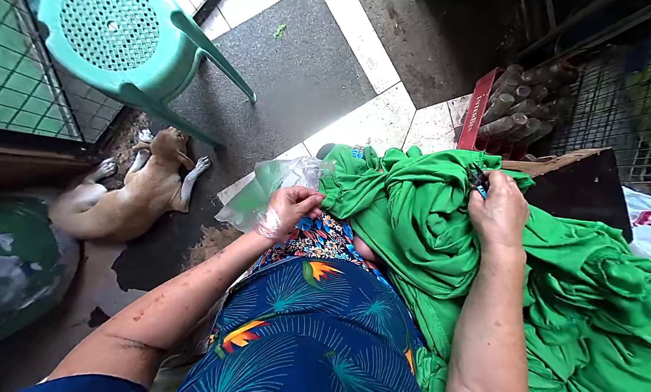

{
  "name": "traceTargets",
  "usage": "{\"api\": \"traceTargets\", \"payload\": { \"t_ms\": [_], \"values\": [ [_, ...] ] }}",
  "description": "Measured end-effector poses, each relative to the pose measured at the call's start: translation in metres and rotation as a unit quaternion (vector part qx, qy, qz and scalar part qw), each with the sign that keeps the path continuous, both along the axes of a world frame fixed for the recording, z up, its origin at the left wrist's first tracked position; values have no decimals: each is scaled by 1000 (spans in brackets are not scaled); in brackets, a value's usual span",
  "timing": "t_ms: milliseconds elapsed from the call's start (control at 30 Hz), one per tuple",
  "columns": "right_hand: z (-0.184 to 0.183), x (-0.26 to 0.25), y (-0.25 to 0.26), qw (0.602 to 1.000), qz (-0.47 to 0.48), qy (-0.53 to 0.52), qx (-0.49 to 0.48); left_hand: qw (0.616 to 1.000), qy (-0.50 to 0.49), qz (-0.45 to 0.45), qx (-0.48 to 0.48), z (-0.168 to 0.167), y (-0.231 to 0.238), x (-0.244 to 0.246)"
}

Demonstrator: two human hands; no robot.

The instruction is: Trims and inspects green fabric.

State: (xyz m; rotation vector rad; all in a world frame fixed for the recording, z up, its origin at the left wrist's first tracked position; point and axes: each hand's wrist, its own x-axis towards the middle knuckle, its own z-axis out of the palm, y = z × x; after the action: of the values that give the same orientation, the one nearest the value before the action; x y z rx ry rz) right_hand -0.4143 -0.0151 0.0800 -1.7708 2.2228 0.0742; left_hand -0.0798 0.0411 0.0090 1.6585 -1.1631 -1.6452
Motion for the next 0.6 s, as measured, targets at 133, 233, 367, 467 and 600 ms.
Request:
{"api": "traceTargets", "payload": {
  "t_ms": [133, 233, 367, 467, 600],
  "values": [
    [-7, 2, 5, 999, -2, 6, -39, 992, -73, -88, -46, -7, -12, -27],
    [-7, 5, 5, 998, -25, -2, -63, 991, -89, -104, -2, -17, -17, -29],
    [1, 13, 12, 975, -46, -35, -215, 995, -49, -60, 59, -22, -9, -14],
    [15, 56, 20, 968, 78, -119, -209, 991, 9, -44, 126, -15, -1, -6],
    [-17, 122, 29, 945, 191, -265, -27, 982, 52, -15, 180, -4, -1, -6]
  ]
}}
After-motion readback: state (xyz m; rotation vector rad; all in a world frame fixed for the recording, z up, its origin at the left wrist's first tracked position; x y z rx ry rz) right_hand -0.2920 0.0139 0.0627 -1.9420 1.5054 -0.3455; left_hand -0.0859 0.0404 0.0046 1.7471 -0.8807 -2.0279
